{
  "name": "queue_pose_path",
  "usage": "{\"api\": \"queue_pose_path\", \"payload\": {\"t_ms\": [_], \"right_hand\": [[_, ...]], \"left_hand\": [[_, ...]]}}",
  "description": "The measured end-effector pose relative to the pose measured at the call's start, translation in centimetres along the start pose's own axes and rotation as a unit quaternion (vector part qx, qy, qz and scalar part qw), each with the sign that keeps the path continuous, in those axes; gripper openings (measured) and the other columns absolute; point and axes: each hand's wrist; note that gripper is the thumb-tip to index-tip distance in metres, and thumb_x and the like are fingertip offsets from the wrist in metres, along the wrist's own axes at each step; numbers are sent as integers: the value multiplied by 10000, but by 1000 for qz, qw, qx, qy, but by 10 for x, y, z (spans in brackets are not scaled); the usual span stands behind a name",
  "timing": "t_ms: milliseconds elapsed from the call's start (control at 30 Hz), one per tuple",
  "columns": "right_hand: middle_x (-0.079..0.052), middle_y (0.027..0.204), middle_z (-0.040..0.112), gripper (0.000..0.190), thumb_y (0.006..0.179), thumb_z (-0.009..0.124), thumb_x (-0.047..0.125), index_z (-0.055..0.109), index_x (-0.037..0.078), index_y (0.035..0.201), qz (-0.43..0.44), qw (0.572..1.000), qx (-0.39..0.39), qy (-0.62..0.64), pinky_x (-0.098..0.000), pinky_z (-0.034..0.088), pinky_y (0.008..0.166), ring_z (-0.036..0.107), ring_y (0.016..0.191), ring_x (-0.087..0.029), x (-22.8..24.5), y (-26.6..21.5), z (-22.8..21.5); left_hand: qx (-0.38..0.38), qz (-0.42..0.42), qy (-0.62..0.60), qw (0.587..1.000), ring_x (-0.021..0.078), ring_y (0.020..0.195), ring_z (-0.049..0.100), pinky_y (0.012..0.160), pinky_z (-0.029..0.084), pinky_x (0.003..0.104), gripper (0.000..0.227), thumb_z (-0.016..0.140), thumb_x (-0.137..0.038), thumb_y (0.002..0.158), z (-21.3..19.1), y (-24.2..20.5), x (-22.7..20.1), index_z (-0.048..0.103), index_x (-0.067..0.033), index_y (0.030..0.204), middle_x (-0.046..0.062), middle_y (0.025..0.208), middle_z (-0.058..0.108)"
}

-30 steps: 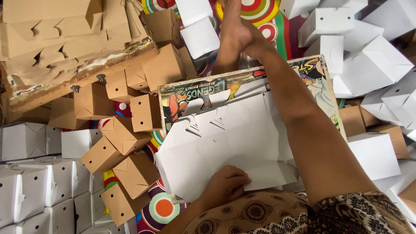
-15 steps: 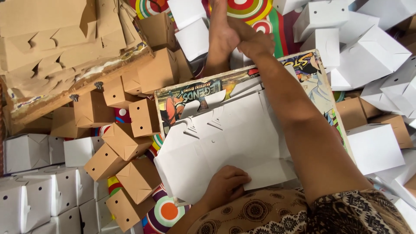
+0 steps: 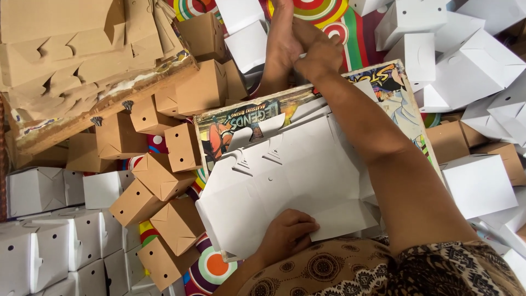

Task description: Assembling small white cardboard boxes from flat templates by folding and tucking flaps.

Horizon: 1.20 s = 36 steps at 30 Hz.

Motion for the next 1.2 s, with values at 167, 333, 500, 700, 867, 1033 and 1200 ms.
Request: {"api": "queue_pose_path", "payload": {"t_ms": [167,333,500,700,867,1033,1200], "right_hand": [[-302,1296,512,763,829,782,450,551,-59,1348,-64,994,-19,-86,-429,458,979,450,1215,-448,10,18,37],[-278,1361,433,836,878,737,530,484,-49,1426,10,998,18,-52,-465,498,919,476,1192,-446,13,30,29],[-249,1213,597,685,753,810,444,654,3,1253,74,994,-10,74,-398,519,895,593,1093,-373,-30,63,16],[-211,1046,668,439,795,901,287,729,-16,1062,-142,891,-371,222,-438,560,798,652,918,-364,-42,48,-26],[-201,1062,644,462,829,841,290,690,-7,1149,-53,865,-305,394,-399,575,748,646,885,-320,-98,19,-54],[-188,1082,614,500,872,767,295,642,5,1259,35,771,-222,596,-351,594,686,641,843,-265,-174,5,-102],[-174,1103,585,544,915,693,303,595,19,1368,111,623,-128,764,-304,614,623,636,802,-209,-263,-14,-127]], "left_hand": [[-22,-11,0,1000,212,945,654,814,547,318,211,751,-22,780,2,-1,0,753,-71,985,22,1040,690],[-27,-7,1,1000,209,947,646,820,537,312,218,759,-17,800,2,-7,3,755,-79,1009,24,1057,688],[-10,-8,-13,1000,220,962,636,837,532,319,241,752,-16,820,0,-7,2,747,-80,1052,35,1075,676],[-14,-5,-21,1000,222,954,647,845,531,333,235,752,-1,793,-3,-3,1,748,-74,1017,29,1037,688],[-8,-9,-17,1000,229,954,645,841,531,336,214,752,-46,803,0,-6,3,744,-67,1016,32,1064,691],[6,-10,22,1000,210,983,645,876,518,335,204,746,-68,801,2,-7,6,763,-77,1004,13,1024,708],[-20,-47,32,998,191,949,650,820,552,300,225,685,8,789,6,-8,3,782,-45,985,61,1004,746]]}}
Point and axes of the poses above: each hand's wrist, its own y-axis towards the middle knuckle, its own z-axis out of the palm, x = y × z
